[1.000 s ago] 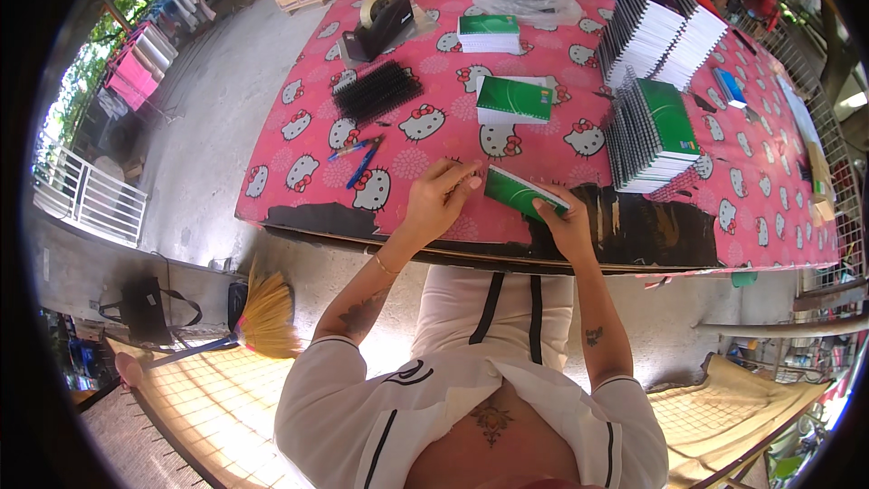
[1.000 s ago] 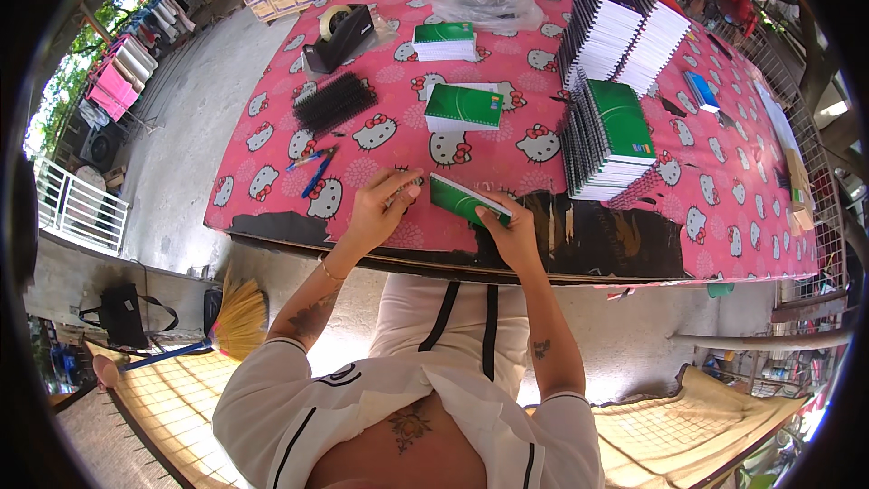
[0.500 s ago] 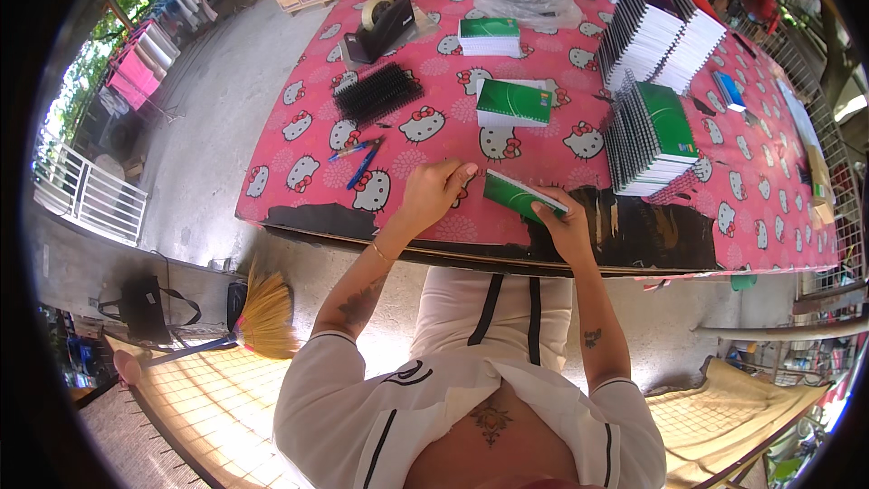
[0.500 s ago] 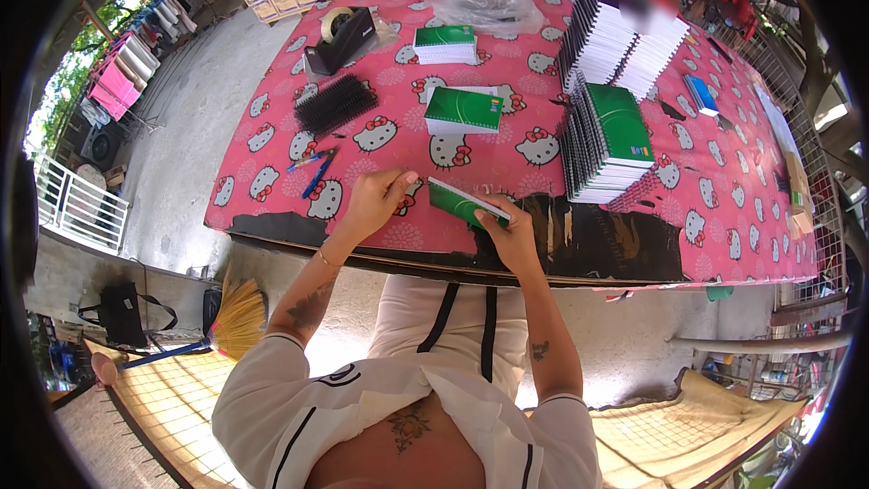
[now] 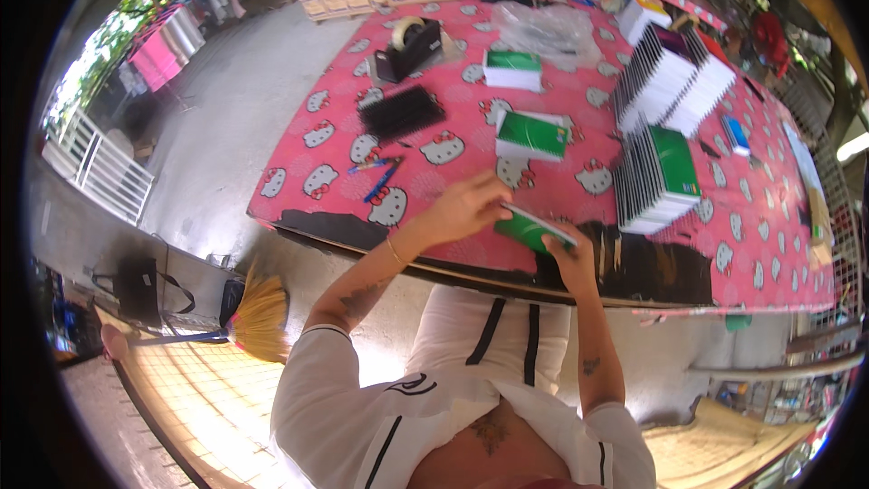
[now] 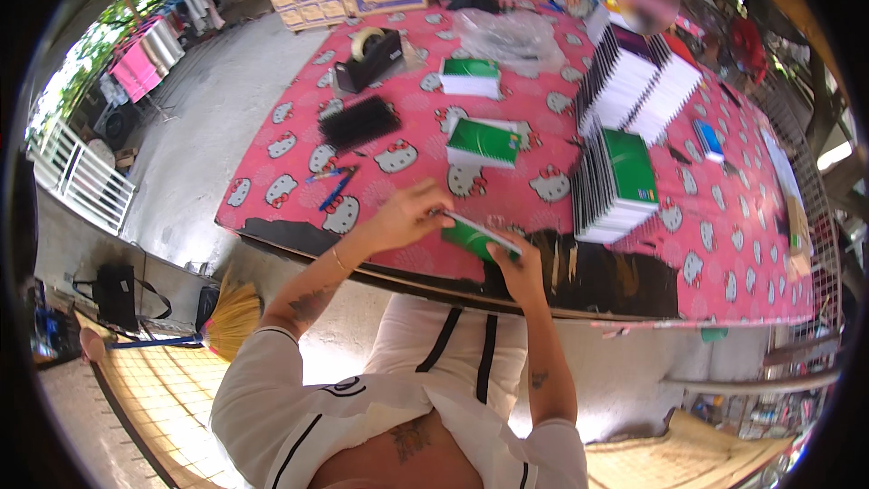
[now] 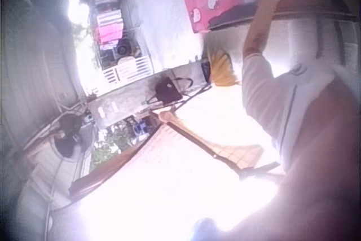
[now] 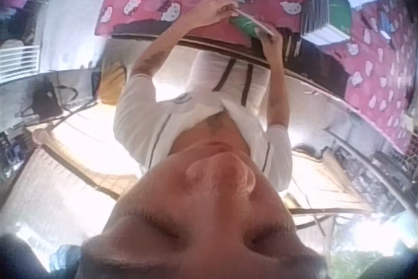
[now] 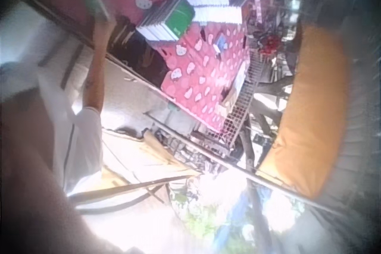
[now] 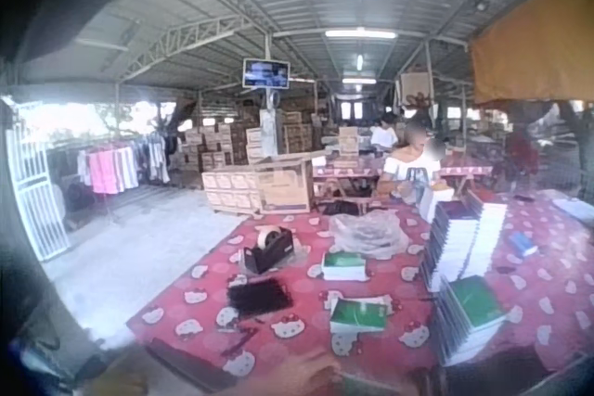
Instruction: The person applies adhesive and attaches covers to small green notebooks on a table, placing them into a stack.
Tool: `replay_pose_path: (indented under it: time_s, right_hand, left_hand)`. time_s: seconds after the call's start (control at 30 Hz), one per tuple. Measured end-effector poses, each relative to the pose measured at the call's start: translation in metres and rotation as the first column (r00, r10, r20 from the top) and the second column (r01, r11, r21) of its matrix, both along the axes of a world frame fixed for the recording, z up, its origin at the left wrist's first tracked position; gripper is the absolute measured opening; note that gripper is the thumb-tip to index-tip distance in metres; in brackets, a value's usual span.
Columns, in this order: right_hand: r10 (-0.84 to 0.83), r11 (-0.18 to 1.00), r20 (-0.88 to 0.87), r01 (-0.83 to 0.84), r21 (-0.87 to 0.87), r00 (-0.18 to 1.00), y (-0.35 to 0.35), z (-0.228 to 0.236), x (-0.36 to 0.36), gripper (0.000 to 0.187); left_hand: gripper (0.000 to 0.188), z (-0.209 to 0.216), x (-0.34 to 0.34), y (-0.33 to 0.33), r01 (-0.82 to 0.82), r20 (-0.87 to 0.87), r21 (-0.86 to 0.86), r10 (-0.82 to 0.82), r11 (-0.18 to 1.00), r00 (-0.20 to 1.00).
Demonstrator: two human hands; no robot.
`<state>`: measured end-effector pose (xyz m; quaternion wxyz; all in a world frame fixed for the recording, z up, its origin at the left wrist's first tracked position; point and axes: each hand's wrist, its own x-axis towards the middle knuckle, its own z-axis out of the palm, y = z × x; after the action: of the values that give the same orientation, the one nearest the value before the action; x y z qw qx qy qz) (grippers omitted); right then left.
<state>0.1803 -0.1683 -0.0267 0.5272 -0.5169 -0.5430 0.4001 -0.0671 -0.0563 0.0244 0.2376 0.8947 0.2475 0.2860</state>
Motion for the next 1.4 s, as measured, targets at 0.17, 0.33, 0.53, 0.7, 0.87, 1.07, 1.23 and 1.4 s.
replay_pose_path:
  time_s: [0.17, 0.33, 0.53, 0.7, 0.87, 1.07, 1.23, 1.4]
  right_hand:
    - [-0.135, 0.986, -0.091, 0.143, 0.088, 0.987, -0.013, 0.018, -0.021, 0.026]
    - [-0.091, 0.991, -0.16, 0.105, 0.083, 0.983, -0.016, 0.014, -0.02, 0.026]
    - [-0.137, 0.985, -0.211, 0.155, 0.07, 0.968, -0.015, 0.024, -0.029, 0.027]
    - [-0.06, 0.997, -0.288, 0.073, 0.034, 0.956, -0.018, 0.029, -0.039, 0.027]
    - [-0.046, 0.999, -0.324, 0.048, -0.003, 0.945, -0.017, 0.019, -0.028, 0.029]
    - [-0.102, 0.991, -0.423, 0.127, 0.03, 0.9, -0.018, 0.02, -0.029, 0.03]
    - [-0.091, 0.994, -0.356, 0.104, 0.019, 0.93, -0.022, 0.027, -0.024, 0.029]
    - [-0.116, 0.993, -0.362, 0.104, -0.052, 0.925, -0.029, 0.027, -0.021, 0.029]
  left_hand:
    - [0.071, 0.004, 0.029, -0.047, -0.238, -0.198, 0.466, 0.363, 0.852, 0.911]
    - [0.08, -0.03, 0.026, -0.074, -0.309, -0.124, 0.451, 0.402, 0.837, 0.907]
    - [0.08, -0.036, 0.03, -0.08, -0.234, -0.214, 0.427, 0.349, 0.873, 0.912]
    - [0.087, 0.015, 0.046, -0.042, -0.338, -0.133, 0.611, 0.514, 0.716, 0.848]
    - [0.082, -0.009, 0.049, -0.065, -0.261, -0.12, 0.511, 0.368, 0.819, 0.922]
    - [0.079, 0.004, 0.045, -0.068, -0.262, -0.158, 0.554, 0.41, 0.79, 0.898]
    - [0.08, 0.024, 0.035, -0.055, -0.203, -0.175, 0.645, 0.4, 0.737, 0.9]
    - [0.081, -0.013, 0.033, -0.096, -0.095, -0.21, 0.401, 0.193, 0.911, 0.958]
